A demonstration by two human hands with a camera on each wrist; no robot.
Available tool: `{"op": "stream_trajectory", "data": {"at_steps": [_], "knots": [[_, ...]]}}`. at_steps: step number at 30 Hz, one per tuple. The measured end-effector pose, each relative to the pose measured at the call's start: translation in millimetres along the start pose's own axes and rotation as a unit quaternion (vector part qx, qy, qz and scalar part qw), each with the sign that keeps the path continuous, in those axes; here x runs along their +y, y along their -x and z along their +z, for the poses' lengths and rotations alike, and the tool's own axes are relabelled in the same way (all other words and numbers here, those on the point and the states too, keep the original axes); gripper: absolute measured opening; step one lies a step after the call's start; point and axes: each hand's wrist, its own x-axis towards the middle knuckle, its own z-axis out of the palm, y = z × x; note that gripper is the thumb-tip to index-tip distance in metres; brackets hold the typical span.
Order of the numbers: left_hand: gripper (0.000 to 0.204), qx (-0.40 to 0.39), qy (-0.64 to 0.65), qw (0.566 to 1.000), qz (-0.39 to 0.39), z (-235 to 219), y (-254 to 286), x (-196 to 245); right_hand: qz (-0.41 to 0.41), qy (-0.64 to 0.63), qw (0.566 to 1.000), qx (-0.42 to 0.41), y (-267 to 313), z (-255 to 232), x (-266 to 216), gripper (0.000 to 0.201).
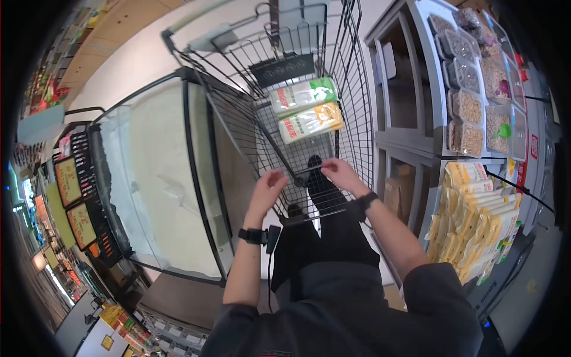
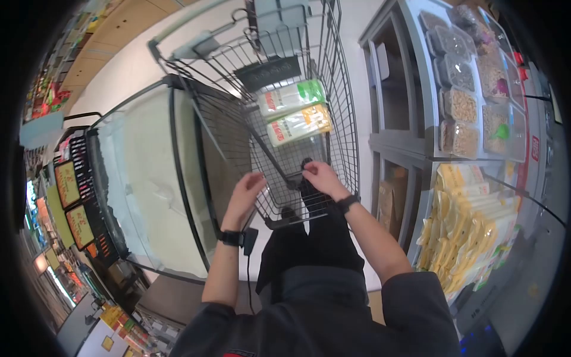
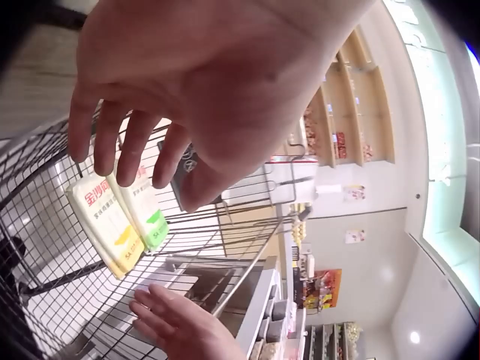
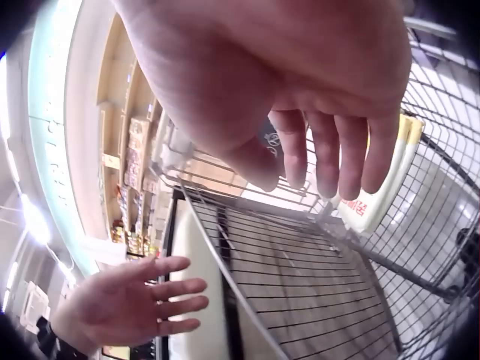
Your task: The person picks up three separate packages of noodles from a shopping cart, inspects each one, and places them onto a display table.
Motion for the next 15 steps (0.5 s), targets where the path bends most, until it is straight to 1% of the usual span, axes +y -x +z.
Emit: {"op": "stream_trajectory", "data": {"at_steps": [2, 3, 4, 5, 7, 9, 10, 11, 13, 14, 15], "knots": [[0.038, 0.013, 0.004, 0.998, -0.058, 6.0, -51.7, -4.1, 0.015, 0.036, 0.999, 0.01, -42.9, -8.9, 21.1, 0.037], [0.037, 0.034, 0.034, 0.996, -0.071, 8.5, -78.2, -14.8, 0.027, 0.055, 0.998, 0.013, -61.0, -15.3, 28.7, 0.041], [0.033, 0.078, 0.052, 0.994, -0.056, 14.1, -102.7, -23.7, 0.061, 0.073, 0.995, 0.018, -76.7, -23.1, 29.8, 0.043], [0.03, 0.104, 0.036, 0.992, -0.06, 15.9, -126.2, -37.9, 0.094, 0.092, 0.991, 0.021, -94.7, -30.6, 34.4, 0.044], [0.032, 0.104, 0.021, 0.989, -0.105, 18.0, -160.5, -72.0, 0.108, 0.009, 0.994, 0.019, -132.6, -38.8, 72.7, 0.049], [0.039, 0.088, 0.036, 0.976, -0.197, 20.9, -186.6, -98.5, 0.158, 0.045, 0.985, 0.053, -154.0, -45.3, 79.8, 0.051], [0.042, 0.087, 0.05, 0.968, -0.228, 23.9, -197.1, -106.0, 0.167, 0.058, 0.982, 0.061, -162.9, -47.2, 79.4, 0.055], [0.042, 0.085, 0.05, 0.967, -0.234, 26.7, -209.1, -113.4, 0.173, 0.057, 0.981, 0.06, -172.2, -48.0, 79.2, 0.055], [0.045, 0.082, 0.008, 0.974, -0.212, 27.8, -233.2, -139.1, 0.117, 0.094, 0.979, 0.14, -183.2, -42.9, 77.9, 0.057], [0.05, 0.096, -0.061, 0.979, -0.166, 29.2, -245.9, -154.4, 0.08, 0.126, 0.975, 0.162, -189.3, -39.8, 77.0, 0.06], [0.05, 0.093, -0.062, 0.978, -0.175, 36.4, -255.3, -160.0, 0.089, 0.126, 0.975, 0.158, -199.9, -32.8, 89.5, 0.06]]}}
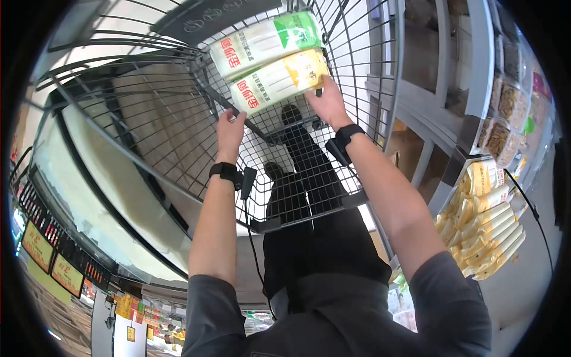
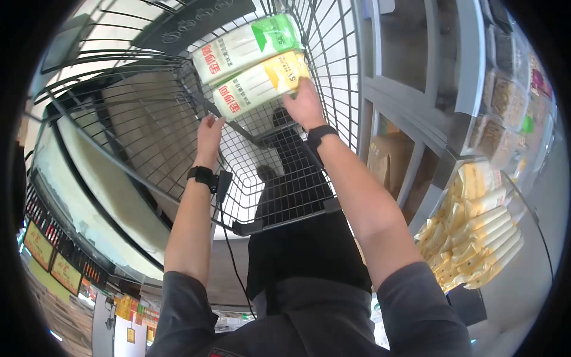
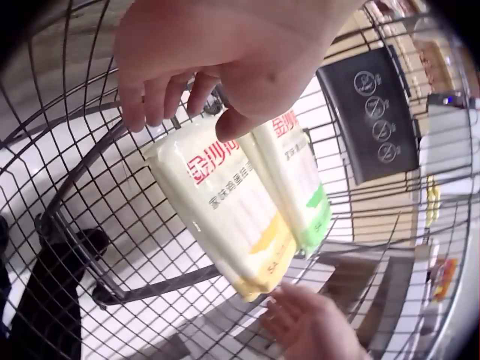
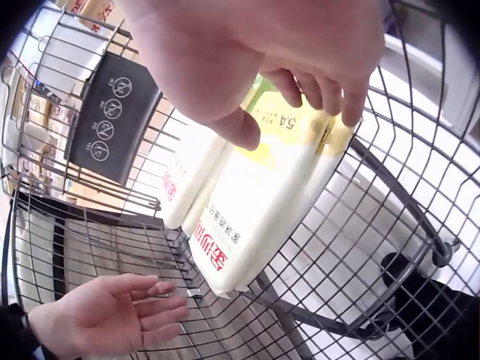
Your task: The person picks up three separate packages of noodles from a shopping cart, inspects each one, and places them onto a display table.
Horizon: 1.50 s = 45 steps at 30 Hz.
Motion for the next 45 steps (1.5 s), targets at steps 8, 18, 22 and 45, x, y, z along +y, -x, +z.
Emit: {"op": "stream_trajectory", "data": {"at_steps": [8, 18, 22, 45], "knots": [[0.065, 0.013, 0.039, 0.999, 0.016, 32.6, -41.9, -1.9, -0.046, -0.063, 0.994, 0.07, -47.5, 36.0, 17.1, 0.074], [0.057, 0.161, 0.037, 0.984, -0.062, 19.7, 30.4, -32.8, 0.218, -0.204, 0.953, -0.044, 56.4, 30.2, 42.6, 0.053], [0.041, 0.104, -0.029, 0.994, 0.013, -2.6, 74.9, -13.4, 0.339, -0.312, 0.877, -0.138, 123.4, 29.3, 64.8, 0.066], [0.034, -0.366, 0.31, 0.877, -0.039, -128.6, 423.3, -86.0, 0.015, -0.676, 0.73, -0.098, 553.6, -71.5, 29.2, 0.04]]}}
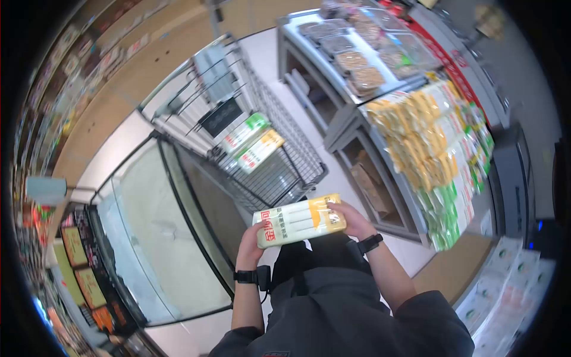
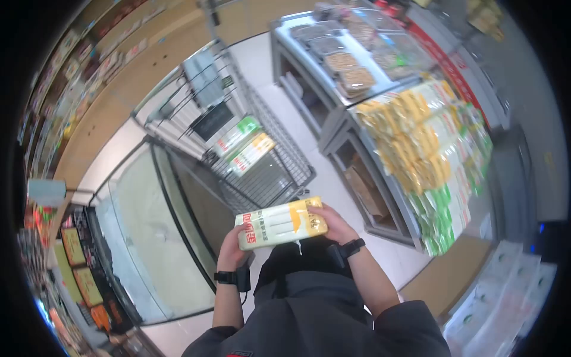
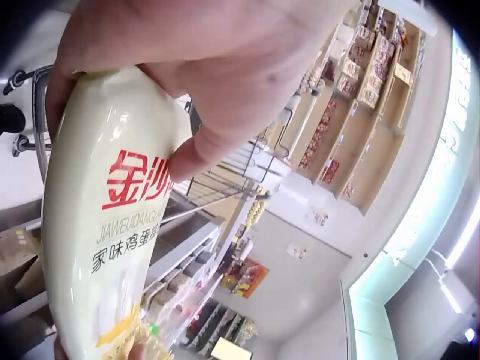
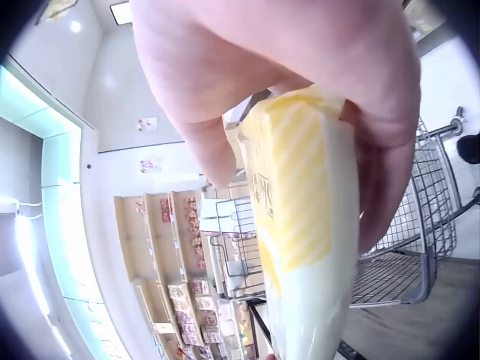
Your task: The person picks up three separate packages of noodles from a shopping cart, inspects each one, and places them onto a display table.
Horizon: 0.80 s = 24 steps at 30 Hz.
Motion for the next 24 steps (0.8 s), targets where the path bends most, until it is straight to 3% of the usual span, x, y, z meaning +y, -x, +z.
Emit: {"op": "stream_trajectory", "data": {"at_steps": [3, 8, 10, 15, 24], "knots": [[0.035, -0.045, -0.071, 0.996, -0.035, 23.4, 1.4, -12.7, -0.02, 0.035, 0.998, 0.049, 46.0, -18.8, 5.2, 0.038], [0.033, -0.087, -0.155, 0.982, -0.061, 88.4, -1.2, -36.2, -0.076, -0.015, 0.991, 0.107, 111.3, -49.0, -7.6, 0.042], [0.036, -0.106, -0.225, 0.968, -0.038, 120.4, 0.7, -44.3, -0.102, -0.037, 0.987, 0.117, 133.4, -63.4, -15.4, 0.042], [0.034, -0.137, -0.272, 0.95, -0.068, 209.3, -11.3, -70.7, -0.171, -0.096, 0.968, 0.159, 184.8, -103.7, -35.4, 0.04], [0.038, -0.198, -0.365, 0.903, -0.106, 356.9, -46.8, -157.5, -0.262, -0.188, 0.926, 0.198, 273.2, -196.6, -79.0, 0.035]]}}
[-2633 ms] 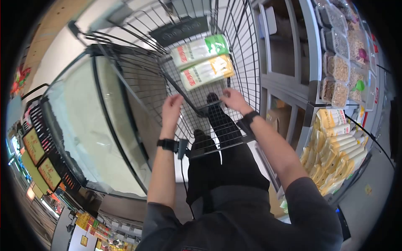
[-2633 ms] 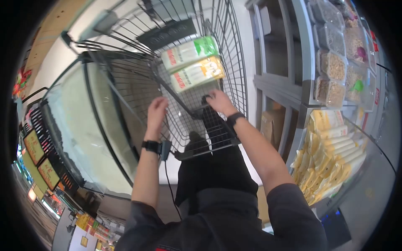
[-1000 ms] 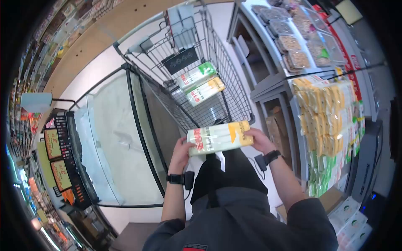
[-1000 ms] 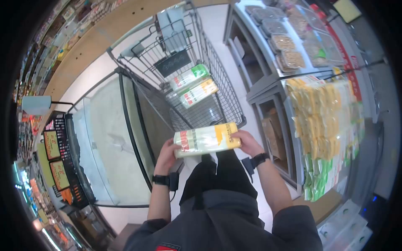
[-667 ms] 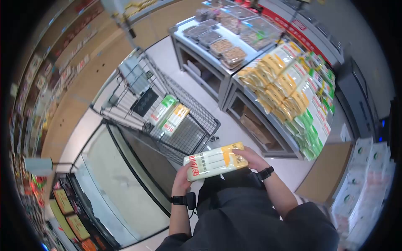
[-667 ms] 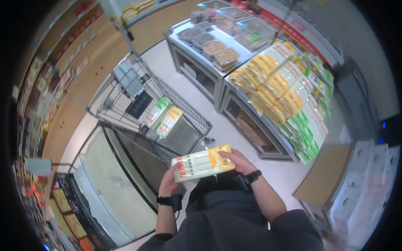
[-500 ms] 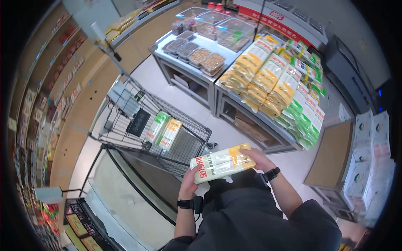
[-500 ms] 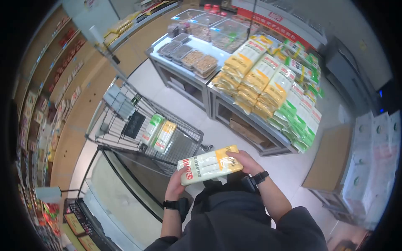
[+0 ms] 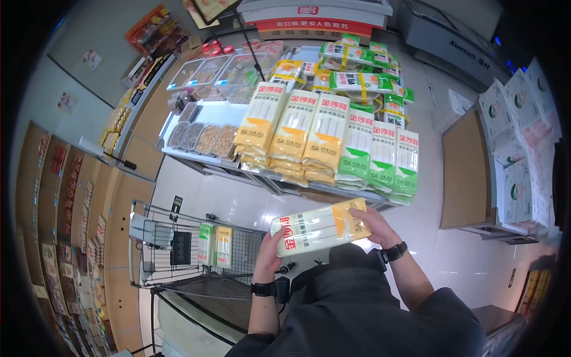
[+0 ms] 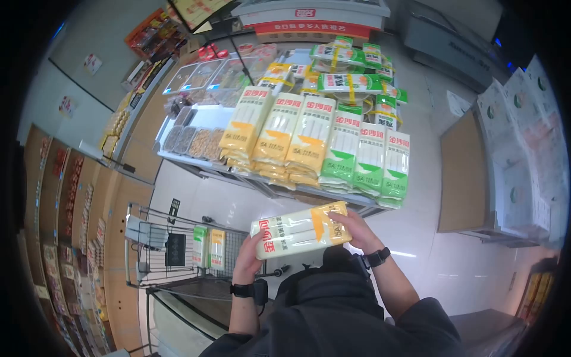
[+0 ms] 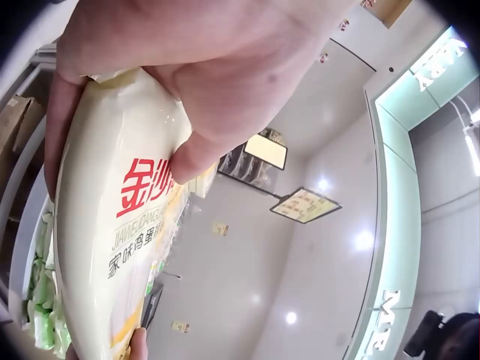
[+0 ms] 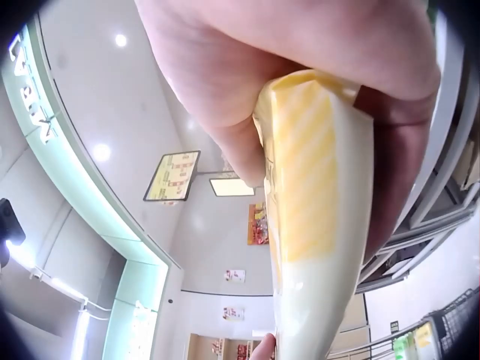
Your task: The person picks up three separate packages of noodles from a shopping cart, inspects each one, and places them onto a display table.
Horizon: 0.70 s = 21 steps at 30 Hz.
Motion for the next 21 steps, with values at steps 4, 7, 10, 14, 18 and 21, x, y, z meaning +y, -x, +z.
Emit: {"op": "stream_trajectory", "data": {"at_steps": [4, 7, 10, 14, 18, 21], "knots": [[0.036, -0.015, -0.029, 0.999, -0.006, 48.3, -36.5, 11.8, -0.038, -0.037, 0.999, 0.01, -7.5, -33.0, -35.5, 0.035], [0.036, -0.023, -0.044, 0.999, -0.012, 75.5, -51.2, 21.2, -0.049, -0.058, 0.997, 0.03, -8.2, -42.8, -55.4, 0.036], [0.036, -0.03, -0.065, 0.997, -0.013, 95.6, -70.6, 38.1, -0.065, -0.08, 0.994, 0.043, -15.4, -44.4, -71.5, 0.036], [0.036, -0.054, -0.094, 0.993, -0.037, 101.7, -101.5, 62.1, -0.09, -0.106, 0.989, 0.059, -26.8, -41.3, -73.4, 0.037], [0.038, -0.102, -0.124, 0.986, -0.038, 96.6, -131.5, 91.1, -0.119, -0.113, 0.983, 0.085, -39.6, -19.1, -76.1, 0.038], [0.042, -0.138, -0.151, 0.978, -0.039, 79.6, -149.7, 114.0, -0.139, -0.116, 0.977, 0.109, -55.2, -5.4, -71.1, 0.039]]}}
